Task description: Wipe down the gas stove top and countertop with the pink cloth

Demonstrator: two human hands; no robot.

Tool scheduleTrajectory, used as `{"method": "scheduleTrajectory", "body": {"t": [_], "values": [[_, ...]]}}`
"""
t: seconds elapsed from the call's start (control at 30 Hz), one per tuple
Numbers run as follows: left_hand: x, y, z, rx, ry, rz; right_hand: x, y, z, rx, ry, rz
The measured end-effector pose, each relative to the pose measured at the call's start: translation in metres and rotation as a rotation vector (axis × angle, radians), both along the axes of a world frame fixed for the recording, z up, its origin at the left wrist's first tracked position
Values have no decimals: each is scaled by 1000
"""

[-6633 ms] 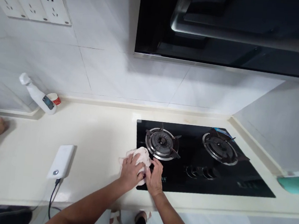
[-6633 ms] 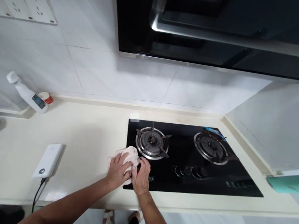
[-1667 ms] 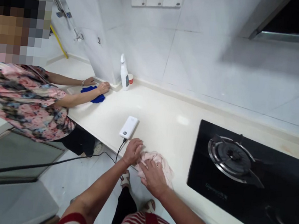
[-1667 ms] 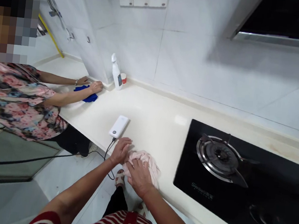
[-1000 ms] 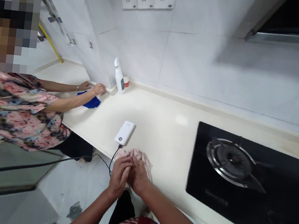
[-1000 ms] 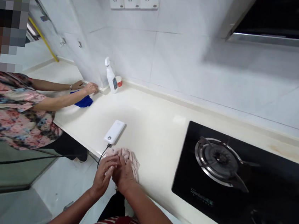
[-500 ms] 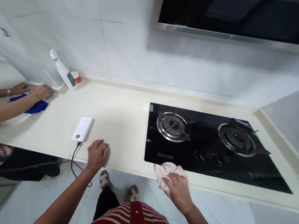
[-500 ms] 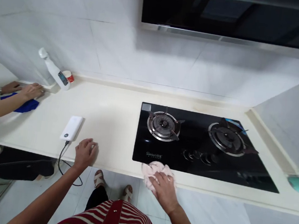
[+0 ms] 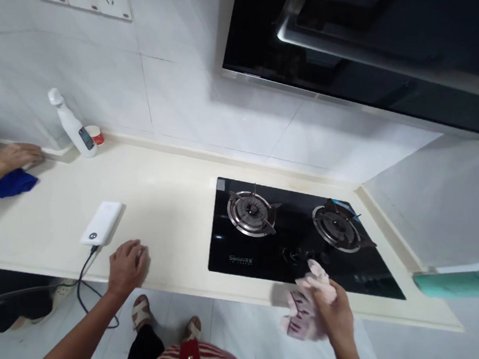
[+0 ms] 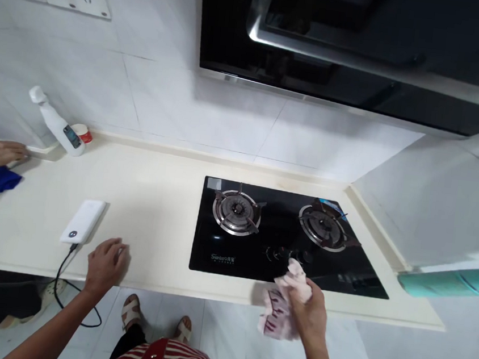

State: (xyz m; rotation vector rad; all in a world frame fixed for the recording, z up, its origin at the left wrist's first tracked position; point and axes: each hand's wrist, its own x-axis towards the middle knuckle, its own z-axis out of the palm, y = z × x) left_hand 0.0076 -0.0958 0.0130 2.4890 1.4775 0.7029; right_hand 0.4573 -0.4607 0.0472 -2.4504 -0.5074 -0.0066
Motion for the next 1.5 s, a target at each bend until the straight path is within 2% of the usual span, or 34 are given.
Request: {"method": "scheduleTrajectory", "body": {"t": [0.07,0.13,0.2,0.27,0.33,0.5,0.6,0.77,0.87,1.0,1.1,1.2,1.27,1.33,1.4,1.5], "values": [[0,0,0,8,-2,5,-9,30,1,14,-135,176],[0,-1,-1,16,2,5,-20,56,-7,-102,-201,316],[-1,-1,-2,27,13,6,-34,78,-18,-241,-219,360],[-2,-1,-3,37,28,4,-52,96,-27,-299,-270,347],[-2,-1,-5,42,37,-1,-76,114,-32,-295,-352,378],[-3,-2,-8,38,30,-1,-143,160,-25,-207,-440,655],[-3,-2,-9,39,23,-3,-165,189,-20,-180,-444,736],[-2,-7,-5,44,9,7,-163,236,-20,-171,-453,884],[0,-12,2,33,9,15,-151,268,-27,-190,-450,909],[0,-16,3,38,16,23,-136,322,-32,-309,-434,897],[-2,-17,-2,50,24,22,-129,364,-23,-415,-389,899],[-4,-17,-7,58,13,21,-136,395,-11,-493,-304,839],[-6,-17,-9,66,-2,30,-155,401,-7,-505,-244,809],[-6,-17,-11,78,-20,48,-184,389,-9,-474,-224,874],[-6,-17,-11,106,-33,63,-217,361,-16,-404,-253,1026],[-6,-18,-12,144,-39,53,-256,299,-33,-253,-341,1251]]}}
